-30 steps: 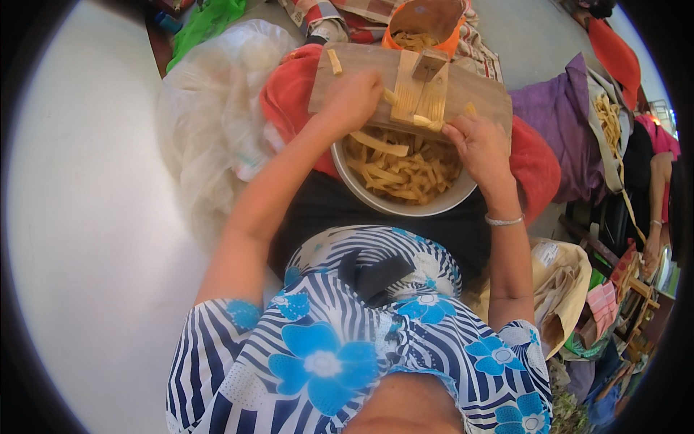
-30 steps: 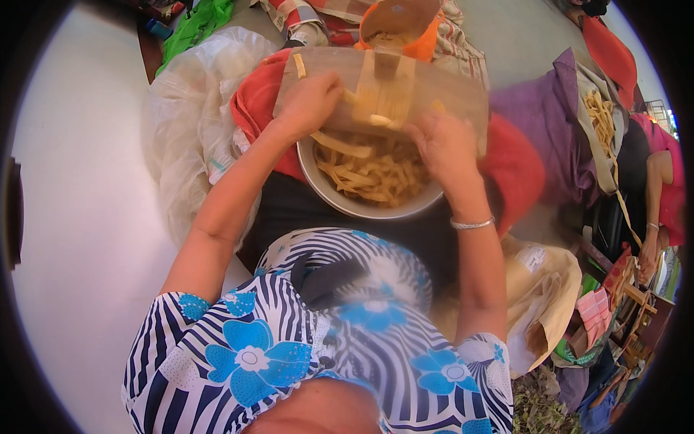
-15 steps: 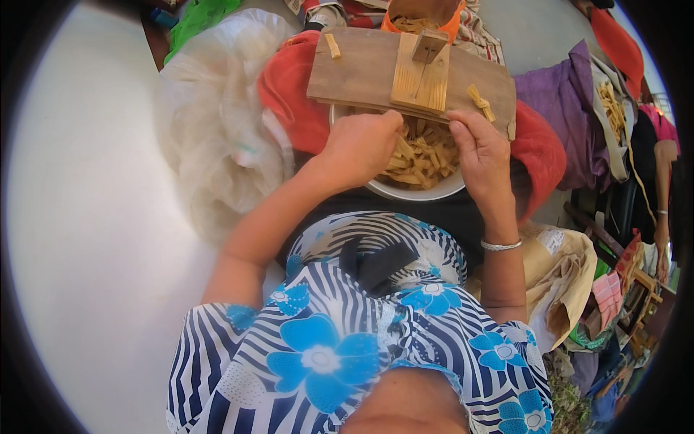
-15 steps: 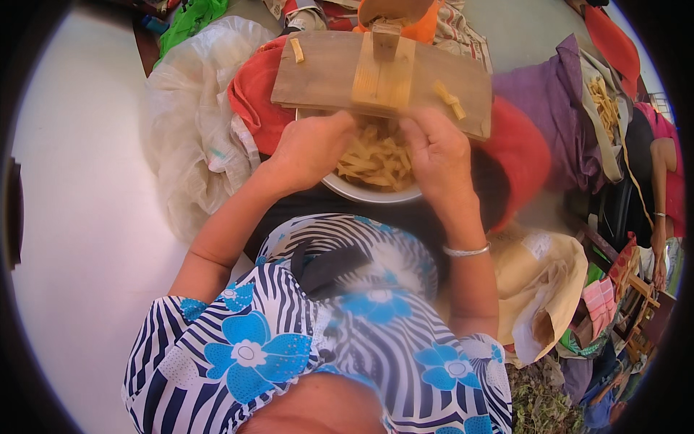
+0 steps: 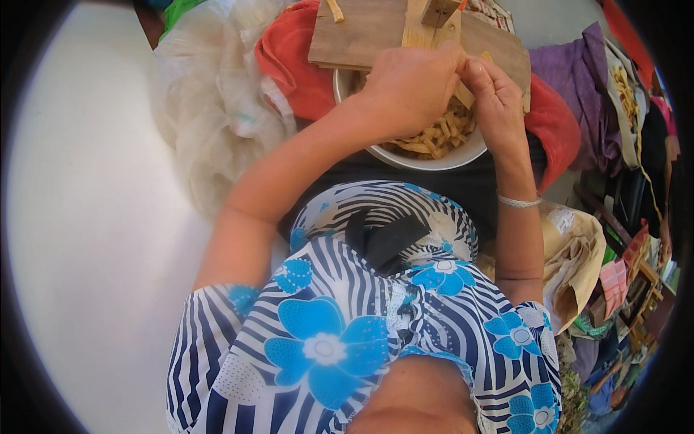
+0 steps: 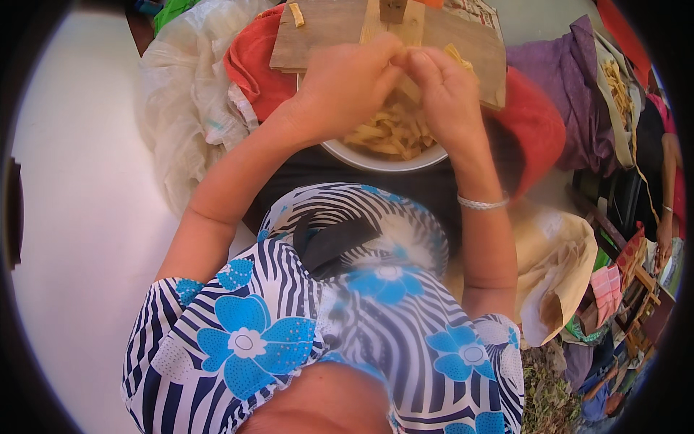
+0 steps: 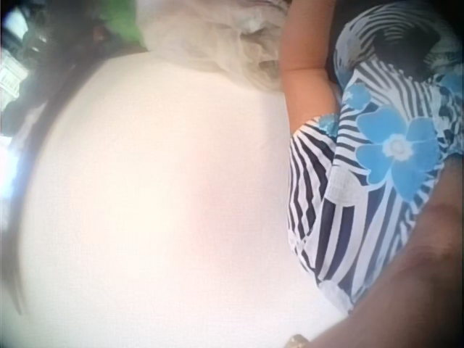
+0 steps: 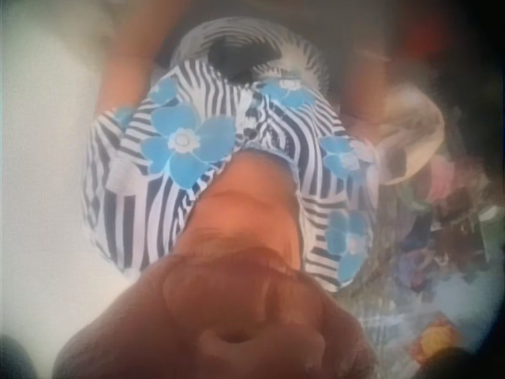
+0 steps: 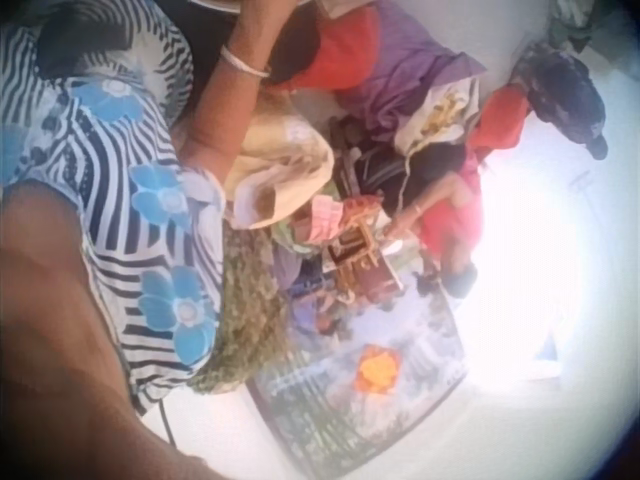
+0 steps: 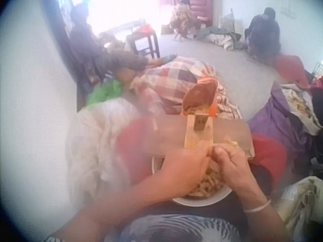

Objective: The person uses a wooden plane to shave thin strips from a piece of wood, pulling the material through the blade by hand and placing the finished shavings into a metal bowl.

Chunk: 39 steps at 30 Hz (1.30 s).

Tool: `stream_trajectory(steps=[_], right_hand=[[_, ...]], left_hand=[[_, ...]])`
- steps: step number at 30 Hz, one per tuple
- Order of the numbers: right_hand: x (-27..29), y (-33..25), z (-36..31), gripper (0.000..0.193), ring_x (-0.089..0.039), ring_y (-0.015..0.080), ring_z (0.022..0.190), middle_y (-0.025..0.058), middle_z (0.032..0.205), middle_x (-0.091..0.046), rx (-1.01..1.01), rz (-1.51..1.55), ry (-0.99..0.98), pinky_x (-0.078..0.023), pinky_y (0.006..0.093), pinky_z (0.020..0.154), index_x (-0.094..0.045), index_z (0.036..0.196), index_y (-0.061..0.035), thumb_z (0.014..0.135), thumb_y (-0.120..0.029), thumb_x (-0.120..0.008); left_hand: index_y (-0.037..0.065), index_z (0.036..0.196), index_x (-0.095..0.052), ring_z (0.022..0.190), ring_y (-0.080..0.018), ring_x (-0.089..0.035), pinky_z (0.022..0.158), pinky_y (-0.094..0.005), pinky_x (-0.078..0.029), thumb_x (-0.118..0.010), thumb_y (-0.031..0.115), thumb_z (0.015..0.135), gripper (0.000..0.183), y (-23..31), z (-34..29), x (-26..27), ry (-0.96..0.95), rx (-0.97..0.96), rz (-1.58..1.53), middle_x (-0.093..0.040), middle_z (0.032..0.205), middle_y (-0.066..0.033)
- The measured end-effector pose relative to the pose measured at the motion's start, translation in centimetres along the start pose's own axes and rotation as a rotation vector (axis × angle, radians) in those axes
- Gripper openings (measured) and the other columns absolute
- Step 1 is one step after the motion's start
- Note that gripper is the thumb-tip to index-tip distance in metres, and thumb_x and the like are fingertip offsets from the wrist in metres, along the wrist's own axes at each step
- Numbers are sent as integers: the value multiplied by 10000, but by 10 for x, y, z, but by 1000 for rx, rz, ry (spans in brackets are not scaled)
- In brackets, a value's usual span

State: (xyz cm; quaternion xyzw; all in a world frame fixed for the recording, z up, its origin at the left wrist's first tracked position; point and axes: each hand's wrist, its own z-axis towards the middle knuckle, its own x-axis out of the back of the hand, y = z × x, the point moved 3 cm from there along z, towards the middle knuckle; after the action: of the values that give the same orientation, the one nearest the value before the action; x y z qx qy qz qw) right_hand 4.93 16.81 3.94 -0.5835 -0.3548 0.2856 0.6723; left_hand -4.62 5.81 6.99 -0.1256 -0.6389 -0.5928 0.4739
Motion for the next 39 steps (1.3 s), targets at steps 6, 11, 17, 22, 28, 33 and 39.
stream_trajectory(steps=[6, 11, 17, 22, 28, 33, 39], right_hand=[[10, 19, 3, 284, -498, 61, 658, -7, 732, -602, -93, -127, 117, -421, 239, 552, -655, 913, 18, 944, -242, -544], [11, 29, -14, 234, -475, 38, 613, -34, 667, -569, -210, -227, -363, -368, 202, 517, -667, 880, 18, 923, -191, -571], [-22, -18, -34, 243, -377, 59, 471, -17, 551, -462, -303, 557, -313, -337, 223, 475, -639, 1101, 34, 945, -120, -533], [-15, 5, -10, 256, -503, 75, 569, -4, 658, -588, 34, 69, 151, -433, 245, 540, -657, 1135, -37, 917, -155, -593], [-10, 3, -15, 239, -619, 250, 668, 90, 751, -637, 287, -603, 233, -482, 332, 597, -690, 1066, -139, 843, -113, -610], [-8, 3, -16, 108, -597, 305, 712, 83, 764, -599, 345, -744, 111, -468, 379, 614, -681, 905, -116, 819, -146, -623], [-10, 33, -18, 68, -590, 314, 751, 96, 821, -598, 230, -567, 77, -464, 390, 622, -660, 840, -89, 820, -126, -607]], left_hand=[[52, 977, -606, 745, -375, -614, 643, -440, -466, -552, 282, 882, 254, -5, 5, -12, 0, -37, -110, -640, 760, -177], [45, 952, -652, 626, -276, -623, 590, -359, -466, -582, 284, 882, 259, -15, 15, 10, -112, -110, 105, -625, 669, -150], [12, 769, -611, 549, -66, -429, 513, -233, -363, -508, 271, 951, 333, -30, -5, -24, -276, 263, -1133, -487, 574, 7], [17, 1014, -599, 584, -40, -406, 504, -200, -333, -521, 160, 925, 187, -12, -19, -27, -207, 298, -1262, -492, 703, 31], [9, 978, -600, 591, -59, -431, 527, -209, -359, -548, 95, 915, 119, -29, -17, -51, -253, 414, -1273, -499, 656, 16], [-4, 874, -599, 579, -77, -465, 515, -245, -377, -577, 107, 895, 115, -47, -21, -56, -131, 245, -732, -532, 641, -13], [21, 838, -609, 611, -238, -563, 556, -358, -429, -565, 141, 864, 131, -50, -27, -58, -207, 250, -521, -586, 659, -109]])
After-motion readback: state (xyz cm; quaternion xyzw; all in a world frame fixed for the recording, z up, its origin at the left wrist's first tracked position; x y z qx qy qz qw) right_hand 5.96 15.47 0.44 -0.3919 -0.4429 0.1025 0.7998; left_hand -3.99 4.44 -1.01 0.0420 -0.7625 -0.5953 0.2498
